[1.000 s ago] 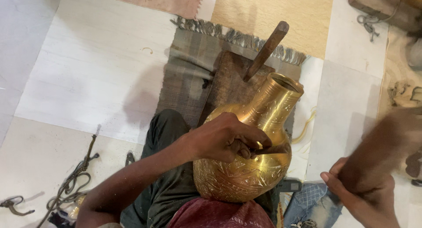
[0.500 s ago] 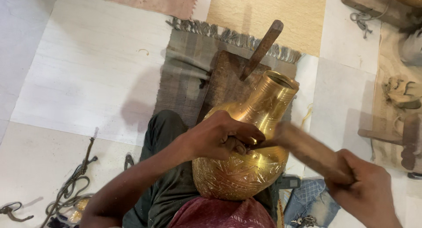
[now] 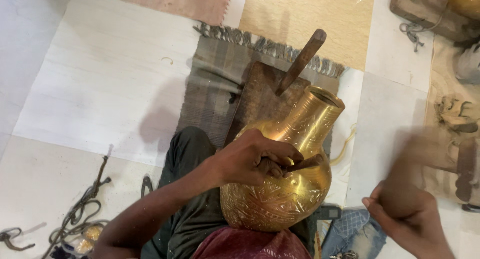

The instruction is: The person sits on the floor and uses a metal chisel and a wooden mallet to engrave decorative patterns into a brass vase. They repeatedly strike the chisel to create fine lines and motifs on the vase's surface.

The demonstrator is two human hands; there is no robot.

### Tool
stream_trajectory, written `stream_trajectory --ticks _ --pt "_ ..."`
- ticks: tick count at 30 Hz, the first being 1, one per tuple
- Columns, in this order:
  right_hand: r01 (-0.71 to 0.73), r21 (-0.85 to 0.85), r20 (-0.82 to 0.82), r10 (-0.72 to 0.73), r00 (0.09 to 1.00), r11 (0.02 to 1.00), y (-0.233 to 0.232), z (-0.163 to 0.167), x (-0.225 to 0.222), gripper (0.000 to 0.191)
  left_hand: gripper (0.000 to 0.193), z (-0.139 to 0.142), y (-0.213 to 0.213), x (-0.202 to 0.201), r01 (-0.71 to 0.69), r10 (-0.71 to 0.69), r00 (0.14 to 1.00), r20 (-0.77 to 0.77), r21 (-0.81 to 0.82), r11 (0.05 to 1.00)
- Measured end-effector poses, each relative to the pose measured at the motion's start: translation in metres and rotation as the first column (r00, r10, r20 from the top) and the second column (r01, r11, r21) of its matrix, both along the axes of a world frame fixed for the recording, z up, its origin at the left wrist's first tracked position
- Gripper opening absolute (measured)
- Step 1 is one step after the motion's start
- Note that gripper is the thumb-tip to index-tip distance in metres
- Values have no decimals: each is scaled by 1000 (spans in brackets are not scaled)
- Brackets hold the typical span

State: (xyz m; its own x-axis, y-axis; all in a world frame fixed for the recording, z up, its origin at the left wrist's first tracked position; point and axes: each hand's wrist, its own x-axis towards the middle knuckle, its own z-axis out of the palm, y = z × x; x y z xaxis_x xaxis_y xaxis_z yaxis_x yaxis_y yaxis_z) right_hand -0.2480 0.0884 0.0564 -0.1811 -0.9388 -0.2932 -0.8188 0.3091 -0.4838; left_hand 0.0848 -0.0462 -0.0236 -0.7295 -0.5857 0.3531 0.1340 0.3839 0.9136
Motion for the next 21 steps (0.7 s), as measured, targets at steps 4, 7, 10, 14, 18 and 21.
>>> stream_trajectory --ticks 4,7,10,14,18,21 --pt "-25 40 -113 30 993 999 4 -11 -8 32 48 -1 -7 1 74 -75 997 -21 -6 997" --pt "18 47 -148 -11 989 999 5 -13 -9 38 45 -3 -8 1 77 -77 997 14 -24 997" --pt "78 -75 69 -73 995 994 3 -9 -6 26 46 -4 -5 2 6 -8 1000 -30 -40 999" --pt "51 257 -445 71 893 965 1 -6 -3 43 38 -6 -6 2 34 -33 998 47 -34 999" --pt "-50 -107 -45 46 998 993 0 -13 -7 22 47 -4 -11 5 73 -74 996 -49 -26 997" --pt "-135 -193 -61 125 990 972 1 -21 -15 24 49 -2 -8 10 18 -19 999 -46 -21 1000"
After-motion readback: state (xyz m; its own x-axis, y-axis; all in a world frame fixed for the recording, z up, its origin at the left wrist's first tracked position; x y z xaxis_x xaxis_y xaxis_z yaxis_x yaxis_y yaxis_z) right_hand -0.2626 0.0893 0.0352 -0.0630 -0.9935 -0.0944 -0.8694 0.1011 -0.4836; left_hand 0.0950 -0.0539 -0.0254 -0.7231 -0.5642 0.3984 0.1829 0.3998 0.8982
